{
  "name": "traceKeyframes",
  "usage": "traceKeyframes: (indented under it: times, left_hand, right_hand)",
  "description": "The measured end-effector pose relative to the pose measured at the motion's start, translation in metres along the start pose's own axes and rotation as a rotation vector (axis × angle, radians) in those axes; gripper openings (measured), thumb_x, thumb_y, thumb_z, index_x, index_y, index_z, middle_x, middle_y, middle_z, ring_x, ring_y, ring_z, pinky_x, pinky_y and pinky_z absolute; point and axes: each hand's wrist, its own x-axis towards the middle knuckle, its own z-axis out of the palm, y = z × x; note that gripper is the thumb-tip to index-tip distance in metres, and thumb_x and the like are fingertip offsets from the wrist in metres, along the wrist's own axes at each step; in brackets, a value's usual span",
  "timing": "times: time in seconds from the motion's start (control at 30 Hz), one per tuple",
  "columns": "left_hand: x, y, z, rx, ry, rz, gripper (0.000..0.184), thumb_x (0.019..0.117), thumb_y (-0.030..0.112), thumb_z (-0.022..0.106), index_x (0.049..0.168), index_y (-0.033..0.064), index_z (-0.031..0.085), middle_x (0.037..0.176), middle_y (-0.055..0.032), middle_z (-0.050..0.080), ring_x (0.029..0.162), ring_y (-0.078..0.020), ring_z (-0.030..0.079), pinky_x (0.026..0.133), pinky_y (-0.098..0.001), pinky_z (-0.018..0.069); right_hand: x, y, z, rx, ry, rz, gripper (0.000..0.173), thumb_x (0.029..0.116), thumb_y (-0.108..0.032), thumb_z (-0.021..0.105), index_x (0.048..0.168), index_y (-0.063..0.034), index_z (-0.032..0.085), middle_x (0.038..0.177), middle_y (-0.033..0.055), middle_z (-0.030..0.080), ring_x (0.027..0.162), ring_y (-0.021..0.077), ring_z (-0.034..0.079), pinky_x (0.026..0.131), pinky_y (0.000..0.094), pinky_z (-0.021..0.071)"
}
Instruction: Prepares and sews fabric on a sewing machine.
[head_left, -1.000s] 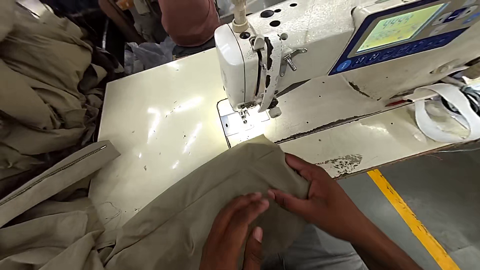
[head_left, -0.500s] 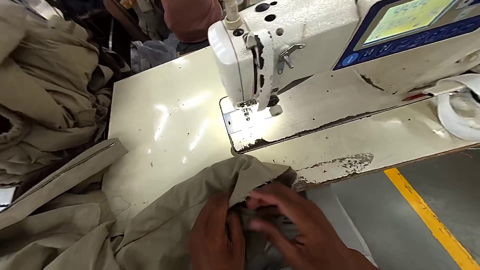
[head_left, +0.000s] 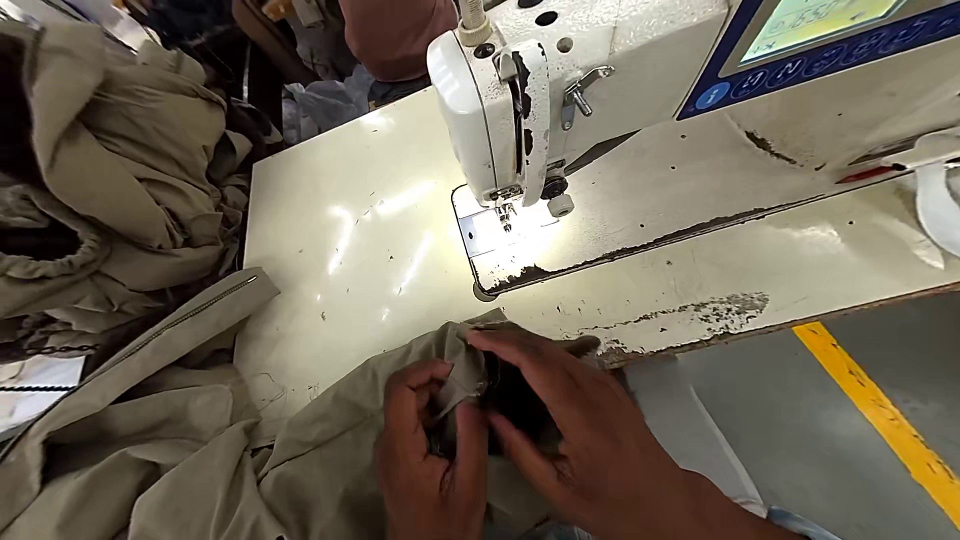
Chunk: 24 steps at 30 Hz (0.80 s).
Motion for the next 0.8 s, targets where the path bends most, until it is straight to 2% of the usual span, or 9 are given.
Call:
traceKeyframes:
  times: [0.1,0.2,0.27,0.4,0.47,0.57,0.63,0.73,0.8]
  left_hand:
    - [0.001,-0.011,-0.003,0.058,0.038,0.03,0.018,0.0951,0.016,0.062,0.101,-0.0006,0.067,0.089,0.0009,0.066,0.079,0.0021,0.064,0.072,-0.0122,0.0556]
    - [0.003,-0.012,-0.005,0.053,0.055,0.032,0.026,0.1039,0.02,0.056,0.088,0.0036,0.067,0.075,0.0063,0.059,0.066,0.0065,0.054,0.061,-0.0083,0.0468]
    - [0.005,-0.007,-0.004,-0.086,0.04,-0.068,0.031,0.1075,0.023,0.052,0.081,0.01,0.063,0.067,0.0108,0.053,0.06,0.0067,0.051,0.057,-0.0095,0.0447]
    - [0.01,0.002,-0.004,-0.357,0.029,-0.256,0.034,0.1091,0.019,0.047,0.083,0.0128,0.068,0.068,0.0089,0.062,0.064,0.0009,0.061,0.063,-0.0157,0.0543]
    - [0.01,0.004,-0.002,-0.32,0.028,-0.195,0.034,0.1093,0.019,0.047,0.081,0.013,0.065,0.067,0.0098,0.059,0.061,0.0022,0.059,0.06,-0.0137,0.0521]
    - [0.01,0.003,0.0,-0.21,-0.043,-0.047,0.037,0.1106,0.032,0.045,0.082,0.0128,0.06,0.065,0.0107,0.053,0.058,0.0062,0.053,0.056,-0.0104,0.0467]
    - [0.011,0.001,0.001,-0.215,-0.111,0.014,0.039,0.1092,0.038,0.045,0.084,0.012,0.059,0.066,0.0092,0.052,0.059,0.0067,0.051,0.055,-0.0098,0.0445]
    - [0.012,-0.001,-0.004,-0.243,-0.149,0.026,0.026,0.1021,0.036,0.061,0.091,0.0127,0.062,0.074,0.0098,0.059,0.064,0.0062,0.056,0.059,-0.0097,0.0485]
    - [0.01,0.0,-0.01,-0.228,-0.158,0.004,0.013,0.0958,0.018,0.073,0.099,0.0098,0.063,0.082,0.0086,0.066,0.07,0.004,0.061,0.064,-0.0121,0.0539]
  right_hand:
    - [-0.01,0.004,0.009,-0.015,0.072,0.078,0.031,0.097,-0.028,0.069,0.123,-0.0136,0.06,0.113,-0.0009,0.069,0.101,0.0069,0.068,0.083,0.0257,0.0608]
    - [-0.013,0.007,0.012,-0.179,0.043,0.038,0.024,0.0971,-0.03,0.064,0.116,-0.0159,0.068,0.098,-0.0033,0.071,0.089,0.0114,0.064,0.076,0.0288,0.0518]
    - [-0.013,0.008,0.01,-0.21,0.008,0.005,0.023,0.0971,-0.028,0.061,0.116,-0.0184,0.07,0.098,-0.005,0.072,0.091,0.0117,0.063,0.078,0.0289,0.0505]
    - [-0.014,0.006,0.006,-0.107,0.009,0.0,0.021,0.0952,-0.026,0.057,0.112,-0.0192,0.068,0.095,-0.0066,0.07,0.091,0.0101,0.061,0.078,0.0286,0.0479]
    - [-0.014,0.007,0.005,-0.018,0.011,0.013,0.021,0.0944,-0.028,0.057,0.11,-0.0189,0.068,0.093,-0.0062,0.068,0.091,0.0093,0.059,0.08,0.0293,0.0456]
    - [-0.01,0.008,0.003,0.172,0.036,0.053,0.022,0.0944,-0.039,0.068,0.103,-0.0185,0.068,0.099,-0.0047,0.065,0.101,0.0083,0.059,0.09,0.0305,0.0472]
    - [-0.006,0.009,0.003,0.248,0.053,0.07,0.025,0.0942,-0.04,0.074,0.094,-0.017,0.066,0.093,-0.005,0.063,0.097,0.006,0.059,0.087,0.0269,0.0494]
    - [-0.003,0.016,0.003,0.276,0.026,0.079,0.026,0.0976,-0.038,0.071,0.094,-0.0128,0.067,0.081,-0.0049,0.062,0.08,0.0034,0.058,0.076,0.0227,0.0483]
    - [-0.005,0.02,0.001,0.225,0.023,0.08,0.024,0.1005,-0.036,0.067,0.097,-0.0126,0.071,0.08,-0.0037,0.062,0.079,0.0045,0.057,0.074,0.0229,0.0472]
